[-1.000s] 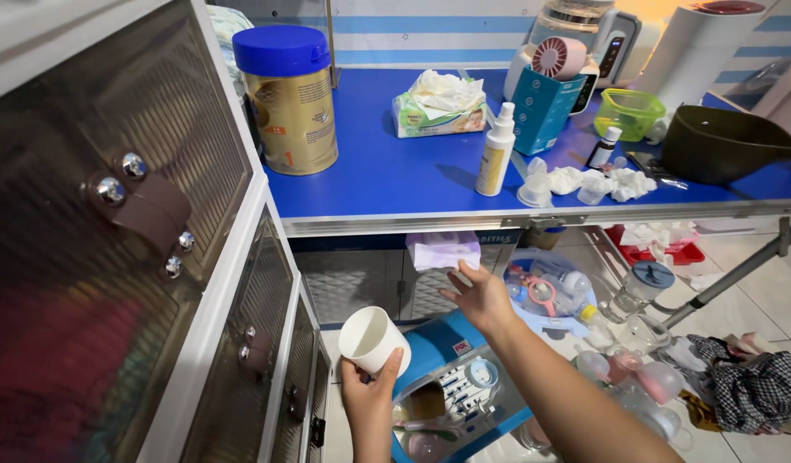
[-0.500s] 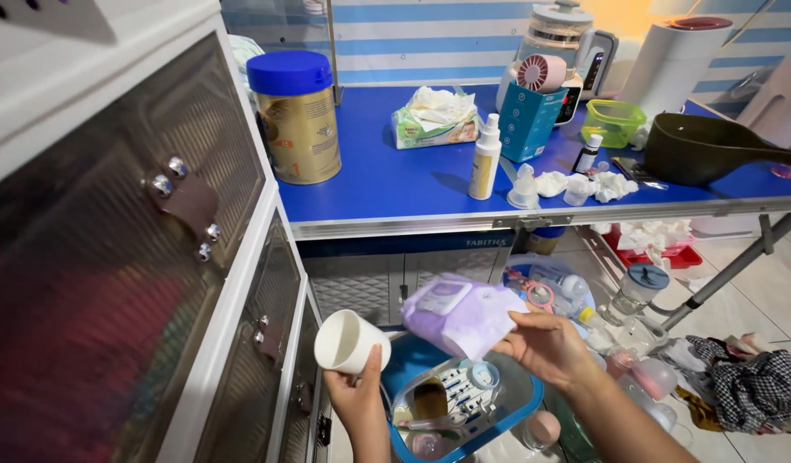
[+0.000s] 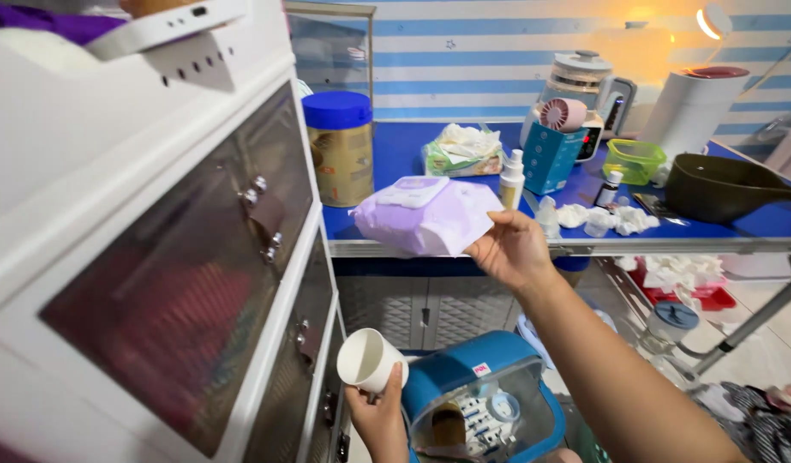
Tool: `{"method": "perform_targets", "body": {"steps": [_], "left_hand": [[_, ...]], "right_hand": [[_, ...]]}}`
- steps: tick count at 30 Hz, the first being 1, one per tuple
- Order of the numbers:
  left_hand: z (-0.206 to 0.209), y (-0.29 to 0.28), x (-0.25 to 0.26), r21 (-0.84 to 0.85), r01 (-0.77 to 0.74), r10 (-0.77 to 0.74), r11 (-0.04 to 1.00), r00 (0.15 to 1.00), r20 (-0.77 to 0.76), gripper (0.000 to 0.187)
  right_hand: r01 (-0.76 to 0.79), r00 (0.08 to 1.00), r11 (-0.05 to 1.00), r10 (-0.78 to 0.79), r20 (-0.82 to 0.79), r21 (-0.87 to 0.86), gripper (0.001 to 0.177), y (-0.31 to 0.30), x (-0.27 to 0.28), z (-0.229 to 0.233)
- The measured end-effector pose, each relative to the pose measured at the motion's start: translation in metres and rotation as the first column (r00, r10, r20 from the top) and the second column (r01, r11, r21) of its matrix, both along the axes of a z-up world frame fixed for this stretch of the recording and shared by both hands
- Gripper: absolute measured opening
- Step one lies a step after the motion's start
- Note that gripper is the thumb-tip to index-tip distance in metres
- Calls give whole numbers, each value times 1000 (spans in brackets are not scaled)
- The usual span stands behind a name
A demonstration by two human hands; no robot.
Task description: The person cleans baby feeding items from a blue sterilizer basket. They use a long brush to scrub the inside of a baby bottle and a white cup, then wipe the cup with a wet wipe.
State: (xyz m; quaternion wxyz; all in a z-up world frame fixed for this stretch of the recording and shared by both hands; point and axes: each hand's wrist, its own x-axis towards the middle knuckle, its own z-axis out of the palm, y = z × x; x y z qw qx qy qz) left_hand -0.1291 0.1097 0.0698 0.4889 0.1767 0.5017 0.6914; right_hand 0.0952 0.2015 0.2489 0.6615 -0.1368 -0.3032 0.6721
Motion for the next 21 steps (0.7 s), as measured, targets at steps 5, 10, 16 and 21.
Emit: {"method": "perform_targets", "body": {"steps": [5,10,16,21], "left_hand": [[-17,10,-1,-9,9,-9,1000,1000,-12,73],[-28,23,1,-60,20,-17,998,998,57,81],[-44,30,1,-27,8,-7,1000,998,64,82],[-41,30,-5,-44,7,0,999,988,155,83]], "right_hand": [[254,955,921,-190,229,-295,34,75,7,-1],[697,-210,655,-201,957,291,16,106,1,7],[486,-607,642,-240,757,593,20,165,2,-16],[264,-806,578,-308,506,772,26,166,-19,2]]}}
